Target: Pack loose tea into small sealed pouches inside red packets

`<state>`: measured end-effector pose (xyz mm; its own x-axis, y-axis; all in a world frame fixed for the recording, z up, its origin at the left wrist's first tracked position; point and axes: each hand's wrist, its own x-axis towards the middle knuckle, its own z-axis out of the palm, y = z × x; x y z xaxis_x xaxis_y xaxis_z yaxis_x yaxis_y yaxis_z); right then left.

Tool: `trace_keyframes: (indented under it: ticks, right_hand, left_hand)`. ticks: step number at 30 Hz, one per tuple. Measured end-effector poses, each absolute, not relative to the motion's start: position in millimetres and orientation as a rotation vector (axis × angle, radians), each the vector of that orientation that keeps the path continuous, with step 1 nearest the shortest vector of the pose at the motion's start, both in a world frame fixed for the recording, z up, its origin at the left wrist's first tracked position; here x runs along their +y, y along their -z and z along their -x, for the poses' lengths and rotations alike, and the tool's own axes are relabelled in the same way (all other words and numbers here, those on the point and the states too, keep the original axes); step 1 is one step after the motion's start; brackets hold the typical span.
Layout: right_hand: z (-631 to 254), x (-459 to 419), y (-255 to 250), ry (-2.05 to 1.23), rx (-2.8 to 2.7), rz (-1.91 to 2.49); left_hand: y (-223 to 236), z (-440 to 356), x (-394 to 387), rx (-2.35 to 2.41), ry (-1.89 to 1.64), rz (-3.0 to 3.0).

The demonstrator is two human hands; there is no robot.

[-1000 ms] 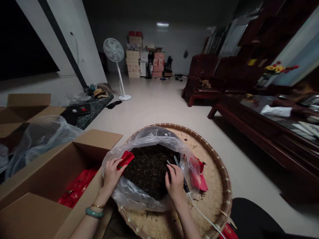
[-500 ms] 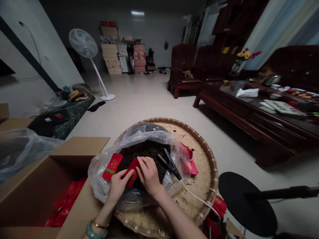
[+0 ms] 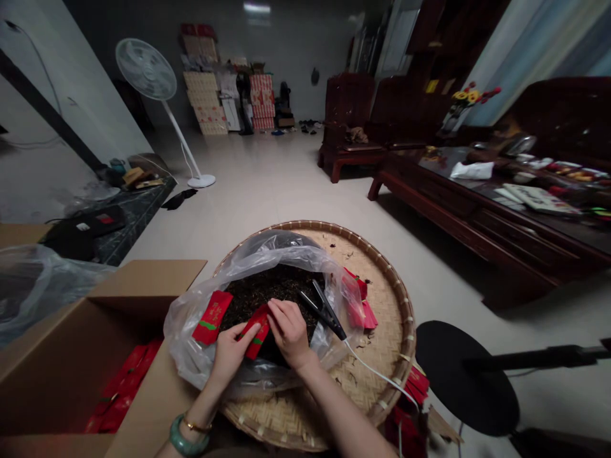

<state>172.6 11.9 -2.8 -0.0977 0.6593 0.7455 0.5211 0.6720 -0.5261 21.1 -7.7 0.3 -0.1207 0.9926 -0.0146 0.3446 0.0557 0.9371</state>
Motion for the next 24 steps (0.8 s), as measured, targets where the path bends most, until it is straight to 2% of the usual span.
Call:
trace_keyframes:
  ticks: [10, 24]
  right_hand:
    - [-170.0, 9.7, 6.4, -0.262, -1.612, 1.079]
    - [-170.8, 11.3, 12.6, -0.248, -1.637, 0.971]
  left_hand:
    - [0.4, -23.0, -9.0, 1.599, -1.070, -1.402]
    - [4.9, -25.1, -10.2, 1.581, -1.050, -1.417]
